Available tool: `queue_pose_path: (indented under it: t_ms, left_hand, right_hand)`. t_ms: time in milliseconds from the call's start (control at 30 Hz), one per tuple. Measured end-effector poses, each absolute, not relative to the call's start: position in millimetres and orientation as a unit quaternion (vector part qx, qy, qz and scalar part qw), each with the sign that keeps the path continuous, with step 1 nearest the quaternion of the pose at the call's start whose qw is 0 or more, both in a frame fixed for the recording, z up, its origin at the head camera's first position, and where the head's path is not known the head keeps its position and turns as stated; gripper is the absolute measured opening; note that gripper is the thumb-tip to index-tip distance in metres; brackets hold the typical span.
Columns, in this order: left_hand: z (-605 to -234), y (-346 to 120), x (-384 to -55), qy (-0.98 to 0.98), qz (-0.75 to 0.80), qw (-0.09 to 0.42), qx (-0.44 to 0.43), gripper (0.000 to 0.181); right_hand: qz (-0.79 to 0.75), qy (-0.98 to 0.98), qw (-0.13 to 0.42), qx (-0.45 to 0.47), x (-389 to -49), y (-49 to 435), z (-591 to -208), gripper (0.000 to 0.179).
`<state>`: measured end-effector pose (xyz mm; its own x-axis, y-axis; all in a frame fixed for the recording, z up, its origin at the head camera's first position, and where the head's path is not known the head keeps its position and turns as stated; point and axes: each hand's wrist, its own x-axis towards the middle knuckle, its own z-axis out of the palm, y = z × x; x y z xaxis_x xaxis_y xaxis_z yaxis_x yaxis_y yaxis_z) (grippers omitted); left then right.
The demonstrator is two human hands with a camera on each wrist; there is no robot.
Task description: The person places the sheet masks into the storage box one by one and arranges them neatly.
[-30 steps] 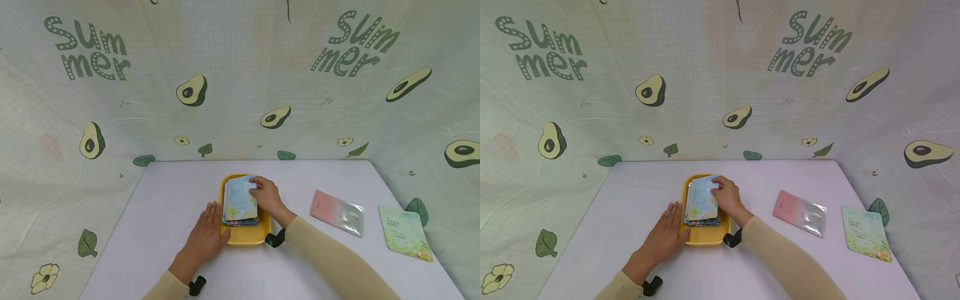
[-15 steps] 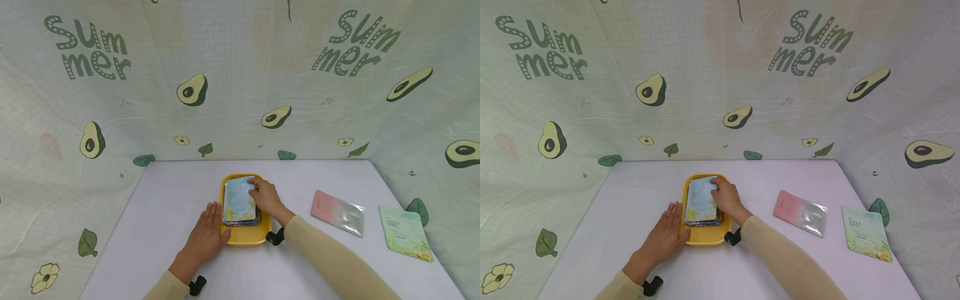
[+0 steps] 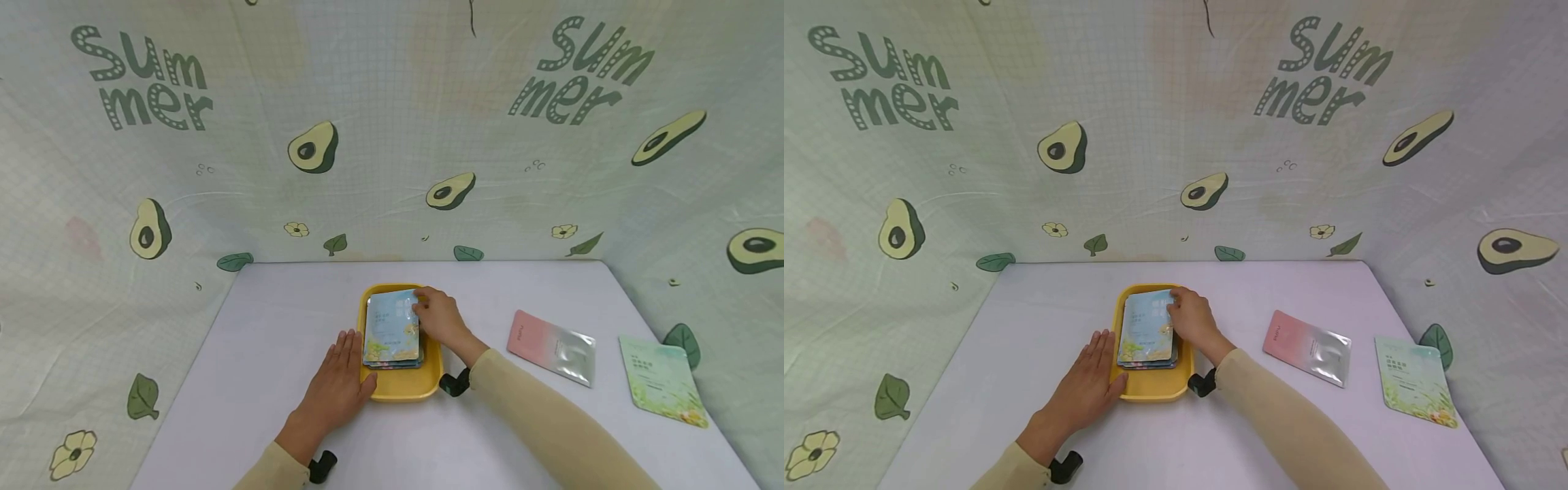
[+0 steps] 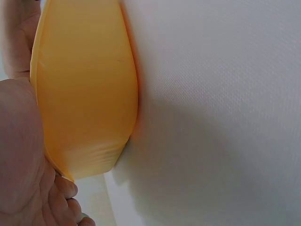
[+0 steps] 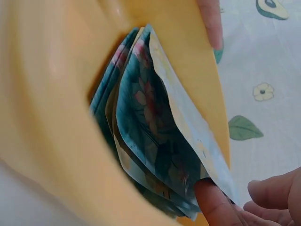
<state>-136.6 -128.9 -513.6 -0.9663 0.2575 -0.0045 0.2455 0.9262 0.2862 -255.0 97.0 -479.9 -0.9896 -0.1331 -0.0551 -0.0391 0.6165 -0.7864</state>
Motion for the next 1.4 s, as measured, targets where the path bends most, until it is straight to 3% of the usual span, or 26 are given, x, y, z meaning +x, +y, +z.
queue_pose_path:
  t_ms: [300,633,867,1100,1400]
  left_hand:
    - [-512.3,-128.8,-136.5,0.981,0.145,0.024,0.126,0.081]
    - [-512.6,-127.4,-137.2,0.982,0.139,0.023,0.128,0.081]
    - [-512.6,-127.2,-137.4,0.982,0.139,0.024,0.128,0.081]
    - [-513.0,-127.5,-137.2,0.982,0.141,0.028,0.125,0.081]
    - [-515.6,-128.5,-136.8,0.982,0.14,0.033,0.122,0.083]
  right_hand:
    - [-0.455,0.889,0.053,-0.028,-255.4,107.4,-475.9,0.038]
    - [-0.39,0.918,-0.046,-0.054,-247.1,138.4,-476.8,0.035]
    - [-0.283,0.952,-0.071,-0.091,-235.7,188.5,-489.1,0.041]
    - [-0.196,0.958,-0.134,-0.158,-227.1,257.4,-510.2,0.036]
    - [-0.099,0.983,-0.061,-0.143,-196.8,339.9,-520.4,0.053]
